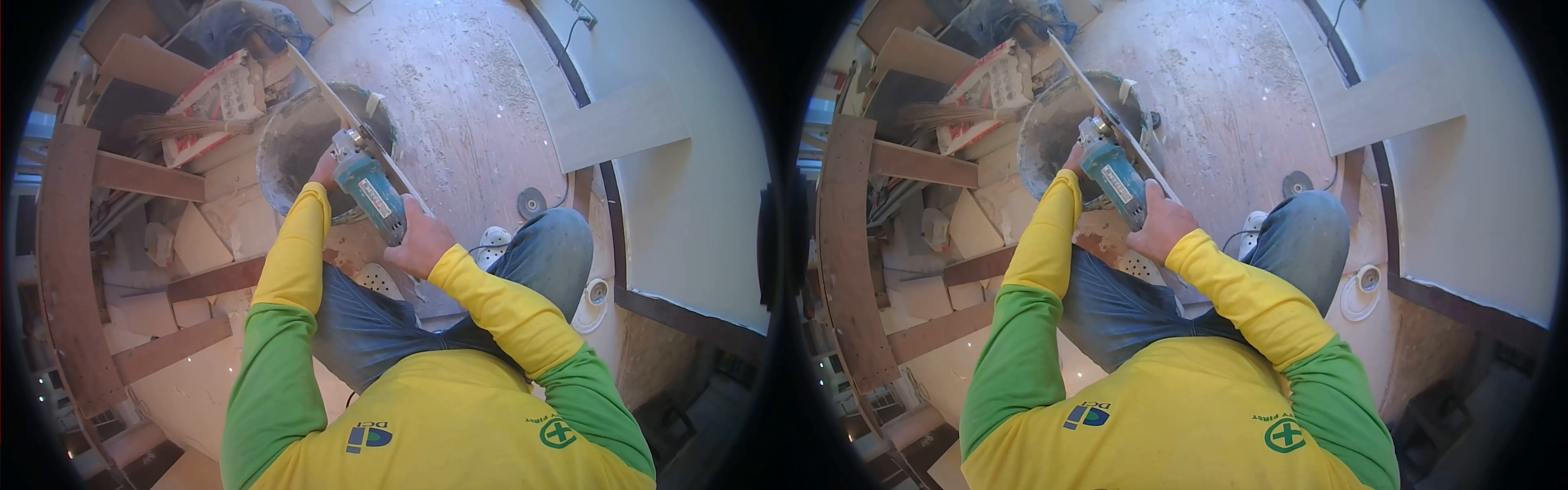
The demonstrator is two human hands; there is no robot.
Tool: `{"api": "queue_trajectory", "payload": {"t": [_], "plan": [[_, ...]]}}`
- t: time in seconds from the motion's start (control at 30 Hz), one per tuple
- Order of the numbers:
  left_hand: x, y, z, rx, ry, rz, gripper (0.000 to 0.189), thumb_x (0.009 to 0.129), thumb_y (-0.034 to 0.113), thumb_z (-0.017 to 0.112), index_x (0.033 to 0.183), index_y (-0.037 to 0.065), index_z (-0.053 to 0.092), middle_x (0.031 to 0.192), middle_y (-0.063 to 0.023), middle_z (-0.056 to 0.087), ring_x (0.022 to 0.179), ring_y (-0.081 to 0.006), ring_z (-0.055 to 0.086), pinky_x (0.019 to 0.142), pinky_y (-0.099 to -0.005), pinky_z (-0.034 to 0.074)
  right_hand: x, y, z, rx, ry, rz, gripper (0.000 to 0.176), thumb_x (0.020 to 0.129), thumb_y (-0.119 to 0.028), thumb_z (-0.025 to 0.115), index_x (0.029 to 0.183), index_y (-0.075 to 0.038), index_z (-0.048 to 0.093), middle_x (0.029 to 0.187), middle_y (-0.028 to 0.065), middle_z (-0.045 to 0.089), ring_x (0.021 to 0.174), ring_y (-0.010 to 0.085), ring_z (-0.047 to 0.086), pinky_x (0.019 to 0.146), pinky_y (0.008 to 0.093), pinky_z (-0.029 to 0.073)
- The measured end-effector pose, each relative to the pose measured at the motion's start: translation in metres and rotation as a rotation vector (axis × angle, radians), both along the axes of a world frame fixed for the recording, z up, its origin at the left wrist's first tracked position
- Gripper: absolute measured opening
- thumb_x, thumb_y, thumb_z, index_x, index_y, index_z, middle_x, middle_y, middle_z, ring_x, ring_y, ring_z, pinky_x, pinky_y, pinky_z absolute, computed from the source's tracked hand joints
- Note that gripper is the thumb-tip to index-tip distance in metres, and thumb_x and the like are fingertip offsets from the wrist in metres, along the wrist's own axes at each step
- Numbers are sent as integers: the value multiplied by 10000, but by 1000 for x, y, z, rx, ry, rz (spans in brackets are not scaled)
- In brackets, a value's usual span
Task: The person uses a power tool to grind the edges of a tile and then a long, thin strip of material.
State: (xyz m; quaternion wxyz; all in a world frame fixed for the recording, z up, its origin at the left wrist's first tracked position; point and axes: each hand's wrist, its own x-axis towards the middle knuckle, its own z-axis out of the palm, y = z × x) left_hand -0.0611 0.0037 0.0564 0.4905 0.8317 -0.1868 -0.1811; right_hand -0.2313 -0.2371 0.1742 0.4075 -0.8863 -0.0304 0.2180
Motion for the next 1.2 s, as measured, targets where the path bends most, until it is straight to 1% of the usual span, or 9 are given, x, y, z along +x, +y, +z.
{"api": "queue_trajectory", "payload": {"t": [0.23,0.3,0.53,0.63,0.83,1.0,1.03,1.1,1.2], "plan": [[-8,-8,14,-129,37,56,798,1014,176,628,1639,80,142,1389,-62,574,1227,-179,548,1179,-322,365,-1,-3,12,-3,47,6,810,763,-279,739,1421,6,363,1070,333,680,1029,502,663,934,527,529],[0,-4,0,-569,427,133,671,1076,186,547,1634,105,184,1382,-48,574,1191,-160,558,1161,-315,394,-2,-5,16,9,58,9,811,762,-274,737,1425,6,362,1070,333,679,1028,503,663,934,528,529],[-3,-11,7,-505,356,118,521,1137,261,403,1615,116,256,1274,-12,618,1112,-144,565,1111,-290,439,-10,-9,11,5,50,6,806,756,-253,727,1425,6,360,1054,334,681,1021,502,665,930,533,529],[-10,-16,17,-444,350,242,530,1129,233,437,1615,121,258,1228,-16,626,1076,-147,565,1099,-276,434,-15,-10,2,5,8,4,867,744,-308,742,1448,10,349,1035,343,677,990,515,666,898,534,535],[0,3,-4,-434,198,104,672,1015,144,642,1591,98,298,1230,-42,624,1087,-163,582,1049,-284,467,0,0,13,41,22,-15,781,755,-255,721,1402,4,370,1056,340,677,1026,508,660,924,537,527],[4,12,-2,160,38,-39,740,964,106,681,1591,93,287,1272,-52,618,1118,-177,591,1031,-295,485,10,5,6,34,12,-15,769,756,-252,724,1392,3,374,1066,344,674,1032,507,657,926,537,523],[4,10,-2,159,40,-39,740,964,106,681,1591,93,287,1272,-52,618,1118,-177,591,1031,-295,485,11,6,8,29,32,-6,770,756,-252,726,1392,3,374,1072,345,673,1036,506,656,929,537,522],[0,3,-6,-404,296,125,774,971,120,679,1612,103,245,1304,-61,610,1162,-178,575,1076,-305,456,8,2,10,40,38,-4,779,755,-252,727,1399,3,372,1078,345,672,1037,506,656,930,537,521],[-7,-9,17,-126,11,66,698,1039,167,605,1624,115,227,1329,-48,605,1178,-169,563,1118,-316,424,-3,-3,11,33,46,-2,798,753,-255,731,1414,1,364,1083,345,672,1039,506,657,934,536,522]]}}
